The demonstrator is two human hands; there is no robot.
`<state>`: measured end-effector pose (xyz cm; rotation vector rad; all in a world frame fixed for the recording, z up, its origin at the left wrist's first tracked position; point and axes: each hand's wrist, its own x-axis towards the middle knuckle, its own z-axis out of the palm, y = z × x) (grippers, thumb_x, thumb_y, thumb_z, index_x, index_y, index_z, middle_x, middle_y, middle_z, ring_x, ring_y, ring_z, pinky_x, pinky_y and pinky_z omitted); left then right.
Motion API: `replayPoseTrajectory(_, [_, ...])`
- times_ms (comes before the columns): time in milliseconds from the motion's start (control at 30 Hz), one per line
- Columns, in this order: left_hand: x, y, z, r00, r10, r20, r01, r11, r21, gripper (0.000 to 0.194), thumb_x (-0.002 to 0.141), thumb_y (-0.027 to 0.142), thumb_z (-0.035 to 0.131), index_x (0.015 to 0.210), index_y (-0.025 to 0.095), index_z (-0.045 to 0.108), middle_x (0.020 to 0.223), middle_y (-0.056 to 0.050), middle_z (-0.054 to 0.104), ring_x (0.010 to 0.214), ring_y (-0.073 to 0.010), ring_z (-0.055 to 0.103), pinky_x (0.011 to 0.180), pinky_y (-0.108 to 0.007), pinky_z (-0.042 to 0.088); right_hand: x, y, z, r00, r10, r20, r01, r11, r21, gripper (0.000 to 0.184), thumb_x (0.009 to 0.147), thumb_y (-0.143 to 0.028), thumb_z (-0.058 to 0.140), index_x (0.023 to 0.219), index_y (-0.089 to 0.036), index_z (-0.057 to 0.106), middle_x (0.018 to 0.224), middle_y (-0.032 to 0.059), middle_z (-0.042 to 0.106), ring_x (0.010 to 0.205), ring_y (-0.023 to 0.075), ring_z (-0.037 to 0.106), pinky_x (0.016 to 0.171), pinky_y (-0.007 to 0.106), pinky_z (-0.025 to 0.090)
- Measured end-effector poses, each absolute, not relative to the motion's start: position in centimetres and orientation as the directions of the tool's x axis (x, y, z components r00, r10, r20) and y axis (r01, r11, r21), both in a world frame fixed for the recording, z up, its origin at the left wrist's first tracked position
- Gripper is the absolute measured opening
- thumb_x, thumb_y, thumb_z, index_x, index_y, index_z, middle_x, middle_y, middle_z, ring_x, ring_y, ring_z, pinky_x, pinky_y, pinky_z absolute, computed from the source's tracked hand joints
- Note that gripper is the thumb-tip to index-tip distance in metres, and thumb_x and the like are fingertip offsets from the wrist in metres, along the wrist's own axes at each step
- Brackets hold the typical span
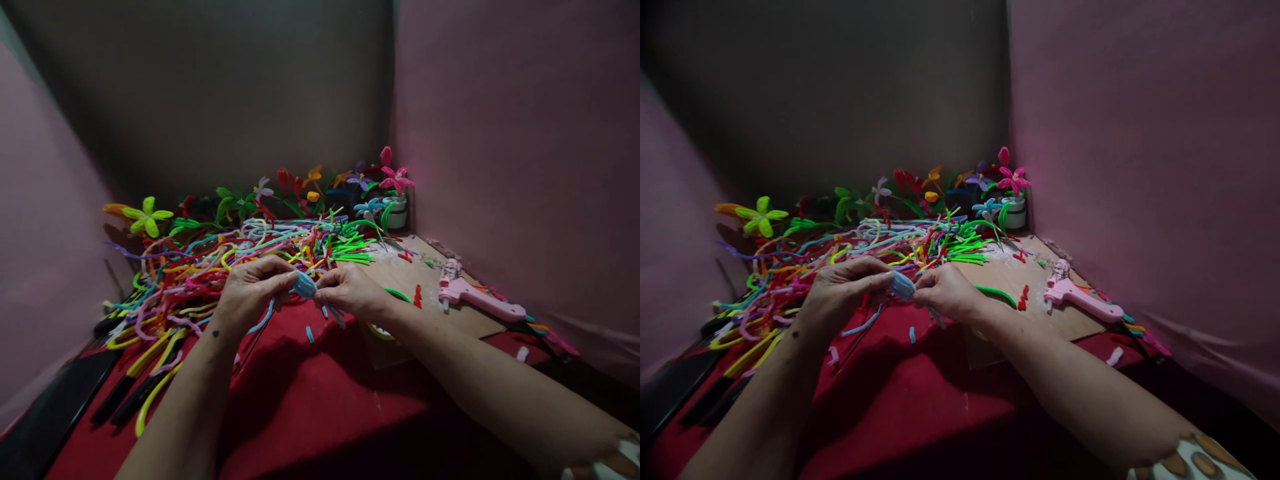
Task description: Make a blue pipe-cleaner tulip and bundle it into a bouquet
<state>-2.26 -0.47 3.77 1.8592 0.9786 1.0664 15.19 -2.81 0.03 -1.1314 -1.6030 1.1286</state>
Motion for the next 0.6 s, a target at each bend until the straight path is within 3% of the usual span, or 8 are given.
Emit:
replayPoseTrajectory(133, [-2.21,-0.75,3.96,0.366,0.868,0.335,0.226,-0.432,0.873,0.011,0.067,0.026,0.065,0.068,0.015,0.066,0.056,-0.001,0.061,0.044,-0.0105,0.052,0.041,-0.02,0.042,15.62,-2.84,0.08,-0.328,0.944,-0.016,0.085,0.013,-0.996,0.011,0.064,-0.021,0.059,0.06,-0.012,0.064,0.037,-0.0065,0.042,0.033,0.004,0.026,0.036,0.021,0.015])
replayPoseTrajectory(267, [-2.11,-1.19,4.45,0.376,0.863,0.338,0.208,-0.434,0.877,0.016,0.066,0.028,0.067,0.074,0.014,0.067,0.061,-0.003,0.063,0.048,-0.0111,0.054,0.044,-0.021,0.045,15.66,-3.11,0.46,-0.315,0.949,0.002,0.051,0.019,-0.999,0.01,0.062,-0.02,0.062,0.06,-0.011,0.066,0.035,-0.0075,0.038,0.034,0.0038,0.024,0.037,0.022,0.014])
replayPoseTrajectory(433, [-1.9,-1.16,4.56,0.363,0.888,0.282,0.158,-0.357,0.921,0.032,0.062,0.032,0.071,0.088,0.015,0.064,0.069,-0.002,0.065,0.05,-0.0105,0.055,0.045,-0.021,0.046,15.11,-3.23,0.44,-0.099,0.968,0.231,0.103,0.241,-0.965,0.015,0.066,-0.025,0.063,0.067,-0.011,0.069,0.045,-0.0057,0.045,0.043,0.0049,0.032,0.043,0.02,0.024])
replayPoseTrajectory(600, [-1.41,-1.38,4.06,0.366,0.888,0.279,0.094,-0.333,0.938,0.026,0.067,0.031,0.068,0.086,0.015,0.063,0.06,0.001,0.06,0.045,-0.0079,0.05,0.043,-0.02,0.042,14.89,-3.18,-0.13,-0.032,0.814,0.58,0.35,0.553,-0.756,0.018,0.077,-0.022,0.056,0.074,-0.013,0.071,0.061,0.0003,0.057,0.057,0.009,0.047,0.055,0.02,0.034])
